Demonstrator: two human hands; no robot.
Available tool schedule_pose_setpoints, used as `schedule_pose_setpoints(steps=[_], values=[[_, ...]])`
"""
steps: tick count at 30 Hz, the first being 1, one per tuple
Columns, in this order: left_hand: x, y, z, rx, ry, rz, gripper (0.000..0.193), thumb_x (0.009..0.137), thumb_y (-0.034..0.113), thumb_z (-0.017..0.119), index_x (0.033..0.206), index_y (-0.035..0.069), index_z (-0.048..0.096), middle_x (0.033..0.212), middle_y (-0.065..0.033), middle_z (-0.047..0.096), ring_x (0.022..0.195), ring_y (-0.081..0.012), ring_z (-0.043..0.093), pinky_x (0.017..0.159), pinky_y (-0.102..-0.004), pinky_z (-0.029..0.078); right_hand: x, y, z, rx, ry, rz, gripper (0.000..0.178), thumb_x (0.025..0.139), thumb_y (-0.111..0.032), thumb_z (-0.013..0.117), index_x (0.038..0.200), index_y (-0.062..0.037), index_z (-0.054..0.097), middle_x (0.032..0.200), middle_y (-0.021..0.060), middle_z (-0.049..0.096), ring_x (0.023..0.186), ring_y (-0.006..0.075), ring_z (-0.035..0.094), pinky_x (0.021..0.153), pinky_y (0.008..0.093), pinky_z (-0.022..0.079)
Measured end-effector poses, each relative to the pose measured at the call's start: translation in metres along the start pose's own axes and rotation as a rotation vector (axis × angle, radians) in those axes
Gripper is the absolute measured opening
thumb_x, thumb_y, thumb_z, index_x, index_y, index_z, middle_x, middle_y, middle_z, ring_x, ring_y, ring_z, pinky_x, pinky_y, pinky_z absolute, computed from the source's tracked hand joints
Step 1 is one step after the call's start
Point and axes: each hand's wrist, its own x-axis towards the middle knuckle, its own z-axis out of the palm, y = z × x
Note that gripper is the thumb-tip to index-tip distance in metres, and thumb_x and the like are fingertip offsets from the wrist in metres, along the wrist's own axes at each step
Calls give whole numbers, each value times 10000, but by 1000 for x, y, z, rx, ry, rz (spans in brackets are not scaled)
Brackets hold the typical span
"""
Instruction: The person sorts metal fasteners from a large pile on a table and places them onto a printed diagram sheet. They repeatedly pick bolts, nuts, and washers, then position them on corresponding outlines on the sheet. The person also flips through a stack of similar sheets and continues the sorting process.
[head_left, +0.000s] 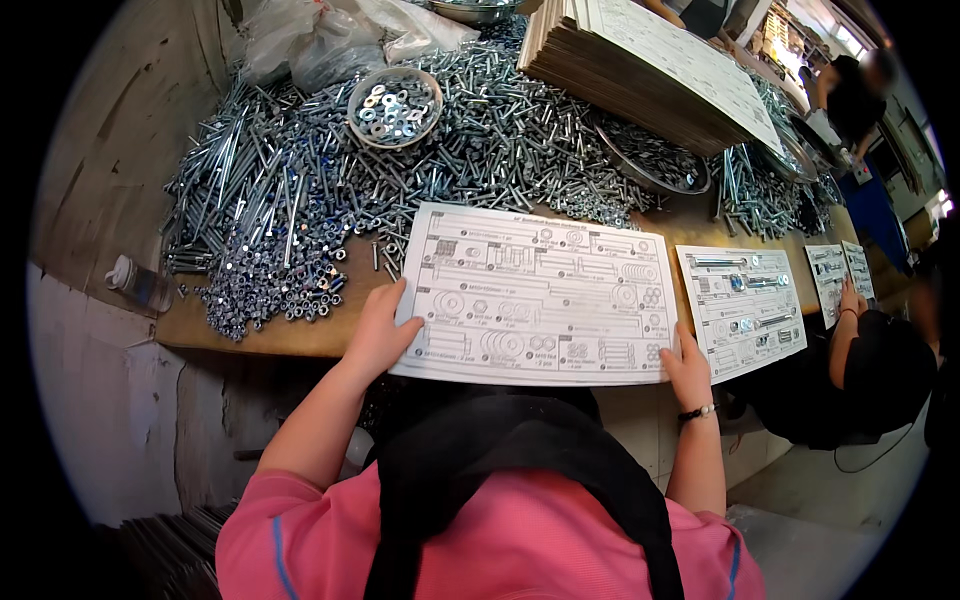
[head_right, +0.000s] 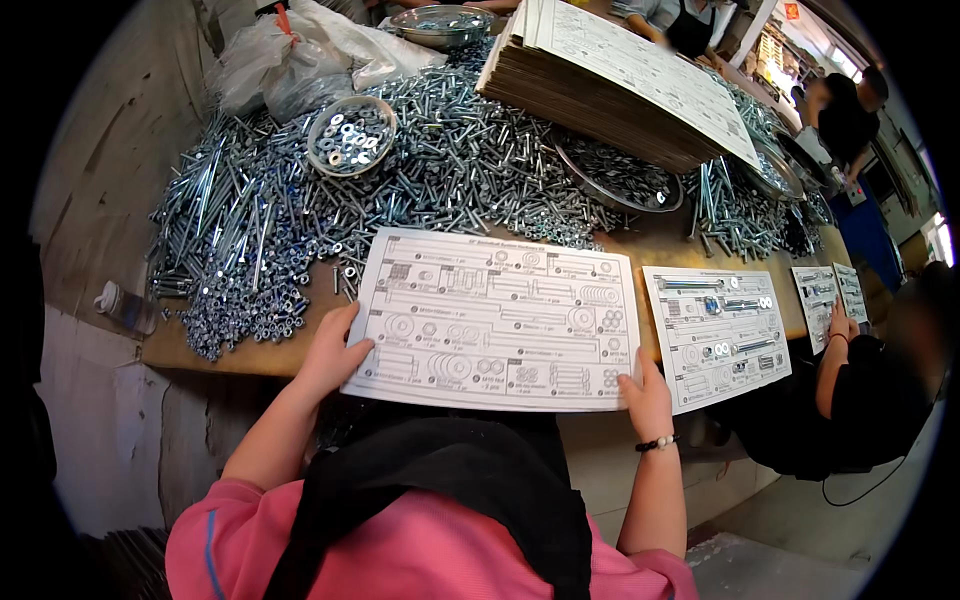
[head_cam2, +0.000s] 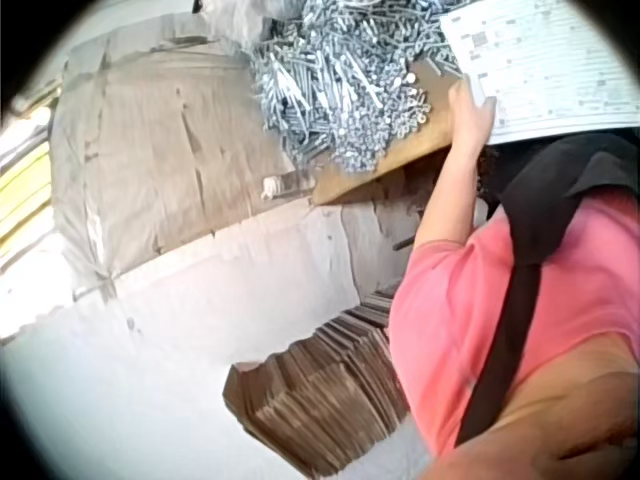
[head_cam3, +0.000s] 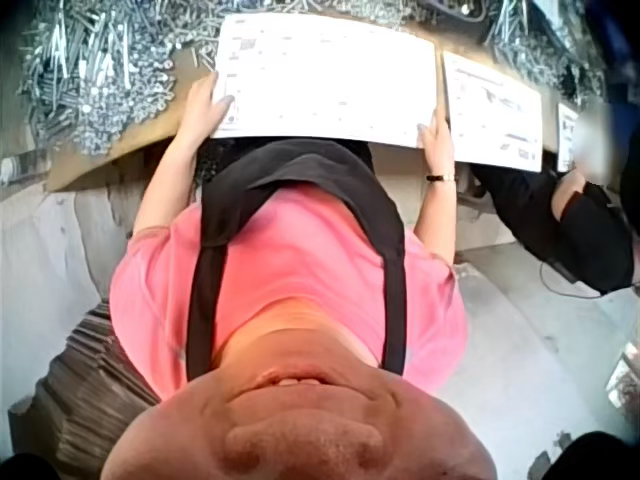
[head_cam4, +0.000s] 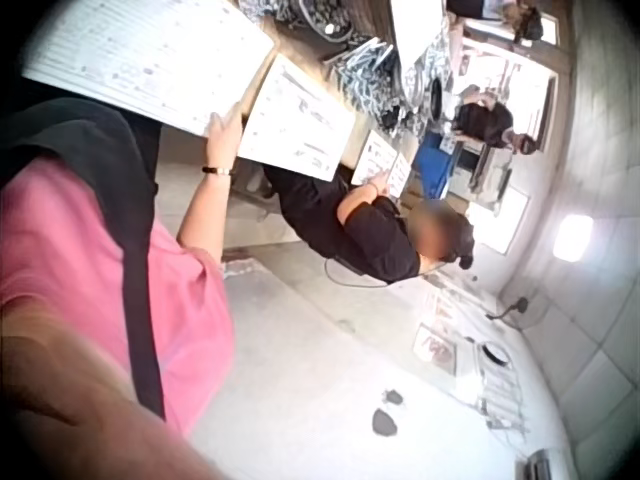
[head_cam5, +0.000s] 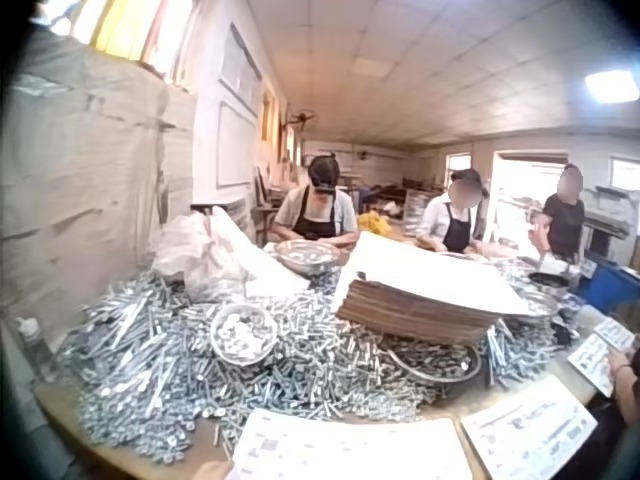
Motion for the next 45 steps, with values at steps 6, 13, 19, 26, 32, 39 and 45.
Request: schedule_pose_setpoints(steps=[6, 13, 19, 26, 32, 39, 45], values=[[-42, -5, -27, 16, -54, -28, 590, 723, 115, 648, 1225, -80, 407, 1210, -245, 432, 1123, -360, 424, 945, -382, 358, -36, 1, 14, 20, -44, 35, 558, 789, -63, 584, 1287, 57, 362, 1261, 208, 467, 1149, 255, 474, 932, 301, 378], [-16, 1, -14, -29, 52, 32, 584, 736, 100, 633, 1237, -77, 390, 1218, -245, 421, 1127, -352, 418, 951, -372, 349, -6, 0, 13, 55, 14, 16, 534, 794, -52, 560, 1282, 53, 373, 1262, 202, 466, 1145, 247, 471, 932, 290, 375], [-28, 3, -18, -6, -31, 39, 487, 728, 91, 633, 1175, -26, 479, 1101, -177, 511, 939, -292, 505, 816, -354, 412, -12, 40, 18, 286, 43, 10, 546, 786, -4, 529, 1295, 64, 344, 1273, 191, 453, 1130, 232, 475, 933, 291, 369], [26, -24, -25, 708, 215, 492, 361, 761, 212, 597, 1119, 187, 561, 1266, -46, 464, 1203, -249, 386, 987, -486, 276, -16, 36, 19, 375, 32, 60, 566, 790, 44, 490, 1328, 15, 315, 1079, 130, 539, 941, 157, 523, 819, 265, 420], [88, -43, -43, 890, 160, 523, 369, 789, 175, 532, 1156, 212, 554, 1317, -31, 432, 1249, -233, 342, 1029, -495, 214, -13, 42, 18, 280, 26, 72, 589, 783, 39, 502, 1336, 14, 302, 1111, 150, 534, 991, 177, 525, 847, 273, 414], [95, -43, -64, 782, 319, 347, 368, 782, 186, 582, 1149, 199, 550, 1314, -73, 412, 1246, -276, 334, 1021, -502, 217, -3, 26, 30, 295, -13, 14, 585, 777, 36, 513, 1327, 19, 315, 1084, 146, 540, 962, 174, 532, 828, 274, 421], [30, -51, -66, 360, 421, 339, 406, 730, 136, 633, 1122, 71, 546, 1260, -148, 449, 1175, -341, 401, 985, -450, 300, 11, 32, 37, 76, 38, -83, 540, 784, -18, 546, 1285, 50, 355, 1202, 208, 486, 1088, 273, 497, 900, 316, 395]])
